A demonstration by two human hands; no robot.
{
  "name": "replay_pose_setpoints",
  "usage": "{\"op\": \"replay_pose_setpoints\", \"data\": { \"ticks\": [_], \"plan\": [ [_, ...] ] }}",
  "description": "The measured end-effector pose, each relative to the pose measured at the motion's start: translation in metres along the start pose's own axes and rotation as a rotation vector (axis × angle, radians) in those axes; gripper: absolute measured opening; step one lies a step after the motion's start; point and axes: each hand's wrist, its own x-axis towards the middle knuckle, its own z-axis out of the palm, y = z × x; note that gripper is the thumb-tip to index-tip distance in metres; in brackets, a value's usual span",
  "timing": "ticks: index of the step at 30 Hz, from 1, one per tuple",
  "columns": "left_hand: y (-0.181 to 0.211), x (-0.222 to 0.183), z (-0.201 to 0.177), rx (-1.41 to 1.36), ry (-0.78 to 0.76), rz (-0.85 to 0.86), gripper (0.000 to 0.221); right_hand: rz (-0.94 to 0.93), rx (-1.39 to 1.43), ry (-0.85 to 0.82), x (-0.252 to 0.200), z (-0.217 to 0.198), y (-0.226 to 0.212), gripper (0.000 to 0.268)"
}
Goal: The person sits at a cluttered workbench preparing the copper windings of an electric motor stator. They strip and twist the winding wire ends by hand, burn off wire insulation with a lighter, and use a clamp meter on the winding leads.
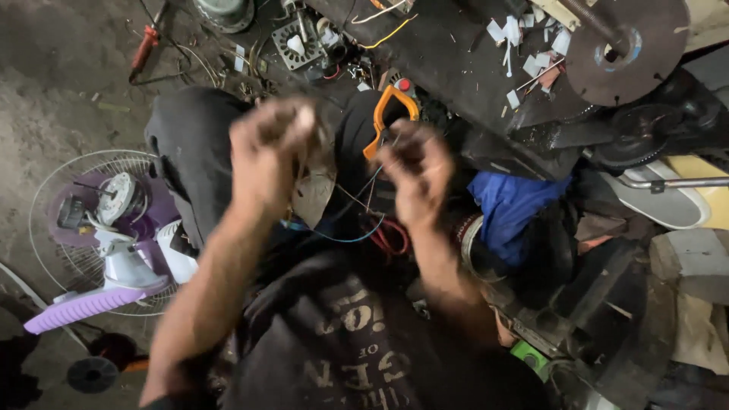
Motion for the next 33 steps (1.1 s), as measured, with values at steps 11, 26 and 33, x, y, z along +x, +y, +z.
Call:
{"op": "replay_pose_setpoints", "data": {
  "ticks": [11, 26, 33],
  "plan": [
    [0.014, 0.146, 0.011, 0.070, -0.223, 0.052, 0.022, -0.217, 0.066, -0.140, 0.129, -0.031, 0.005, 0.017],
    [0.007, 0.135, 0.012, 0.160, -0.277, 0.434, 0.011, -0.089, 0.345, -0.209, 0.141, -0.037, 0.011, 0.021],
    [0.001, 0.147, 0.020, 0.099, -0.310, 0.443, 0.010, 0.054, 0.259, -0.127, 0.136, -0.025, -0.007, 0.009]
  ]
}}
